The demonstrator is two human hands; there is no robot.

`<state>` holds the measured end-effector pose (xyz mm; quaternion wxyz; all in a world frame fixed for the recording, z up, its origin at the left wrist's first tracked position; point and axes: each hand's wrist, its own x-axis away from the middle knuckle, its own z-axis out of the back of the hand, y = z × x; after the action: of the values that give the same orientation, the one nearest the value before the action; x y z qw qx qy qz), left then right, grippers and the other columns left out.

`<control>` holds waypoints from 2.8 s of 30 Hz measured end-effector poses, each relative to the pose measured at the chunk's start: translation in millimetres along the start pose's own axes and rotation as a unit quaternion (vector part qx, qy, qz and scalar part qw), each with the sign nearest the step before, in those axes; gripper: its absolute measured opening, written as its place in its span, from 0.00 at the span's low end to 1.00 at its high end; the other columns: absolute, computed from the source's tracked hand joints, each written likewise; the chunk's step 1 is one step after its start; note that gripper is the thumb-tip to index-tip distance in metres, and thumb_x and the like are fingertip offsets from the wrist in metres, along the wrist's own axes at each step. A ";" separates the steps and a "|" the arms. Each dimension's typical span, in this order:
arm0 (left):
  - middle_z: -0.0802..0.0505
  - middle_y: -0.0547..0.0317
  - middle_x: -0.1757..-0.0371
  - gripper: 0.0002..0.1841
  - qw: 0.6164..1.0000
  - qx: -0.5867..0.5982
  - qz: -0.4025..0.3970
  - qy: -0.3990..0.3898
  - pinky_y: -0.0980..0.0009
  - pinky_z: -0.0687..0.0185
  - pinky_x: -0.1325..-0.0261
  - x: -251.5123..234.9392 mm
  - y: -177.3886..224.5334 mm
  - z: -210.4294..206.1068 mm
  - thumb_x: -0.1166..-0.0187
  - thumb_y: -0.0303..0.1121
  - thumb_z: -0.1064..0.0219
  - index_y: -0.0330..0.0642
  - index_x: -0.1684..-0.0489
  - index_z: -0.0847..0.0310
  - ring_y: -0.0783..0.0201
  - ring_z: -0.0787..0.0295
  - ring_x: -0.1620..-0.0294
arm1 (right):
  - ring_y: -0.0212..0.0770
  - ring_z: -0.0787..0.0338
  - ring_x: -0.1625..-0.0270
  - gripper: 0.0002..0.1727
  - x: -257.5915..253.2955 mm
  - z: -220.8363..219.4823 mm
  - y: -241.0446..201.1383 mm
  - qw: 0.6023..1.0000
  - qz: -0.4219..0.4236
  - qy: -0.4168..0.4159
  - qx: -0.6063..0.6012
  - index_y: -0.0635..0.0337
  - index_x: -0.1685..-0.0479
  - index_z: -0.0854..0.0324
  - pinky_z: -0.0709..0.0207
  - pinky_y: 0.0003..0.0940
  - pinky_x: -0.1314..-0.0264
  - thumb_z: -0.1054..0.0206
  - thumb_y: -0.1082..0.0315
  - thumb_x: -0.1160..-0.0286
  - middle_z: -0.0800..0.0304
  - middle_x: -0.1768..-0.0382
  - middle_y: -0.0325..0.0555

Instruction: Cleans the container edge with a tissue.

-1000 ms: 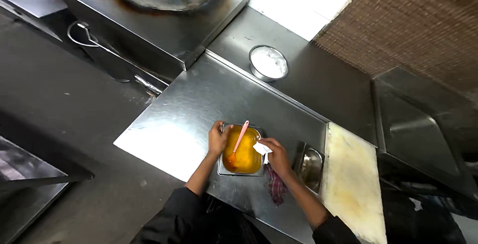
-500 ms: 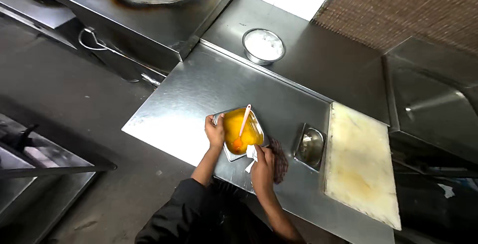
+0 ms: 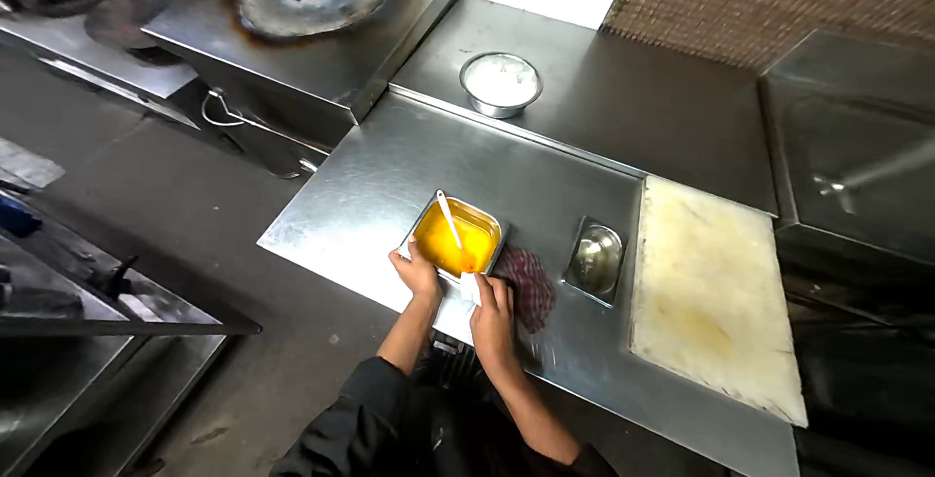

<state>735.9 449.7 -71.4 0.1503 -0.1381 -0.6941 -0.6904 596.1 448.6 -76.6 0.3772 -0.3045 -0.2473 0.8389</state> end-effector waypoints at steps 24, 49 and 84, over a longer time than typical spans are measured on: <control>0.11 0.36 0.43 0.27 0.800 -0.323 -0.084 -0.498 0.45 0.18 0.41 -124.5 72.3 -10.0 0.12 0.47 0.39 0.33 0.26 0.27 0.45 0.12 0.46 | 0.59 0.10 0.34 0.22 -60.0 2.3 21.2 0.989 -0.101 0.026 0.110 0.62 0.36 0.12 0.16 0.59 0.34 0.36 0.87 0.28 0.11 0.33 0.56; 0.19 0.47 0.67 0.13 0.815 -0.282 -0.132 -0.489 0.51 0.23 0.58 -96.1 27.6 -26.1 0.14 0.35 0.34 0.31 0.50 0.24 0.52 0.22 0.67 | 0.33 0.08 0.52 0.18 13.2 97.1 13.7 0.904 -0.338 -0.065 -0.255 0.64 0.47 0.10 0.13 0.33 0.47 0.36 0.85 0.33 0.05 0.50 0.44; 0.17 0.60 0.79 0.10 0.685 -0.355 -0.290 -0.567 0.65 0.27 0.67 -106.2 43.5 -70.7 0.21 0.36 0.26 0.38 0.56 0.08 0.68 0.26 0.78 | 0.60 0.11 0.35 0.27 -32.2 7.4 48.8 0.988 -0.090 0.109 0.059 0.56 0.40 0.07 0.21 0.61 0.33 0.37 0.89 0.35 0.09 0.35 0.52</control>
<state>851.9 381.1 -73.9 -0.5396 -0.3381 -0.3552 -0.6844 584.4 393.0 -92.4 0.4933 -0.3478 -0.1814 0.7764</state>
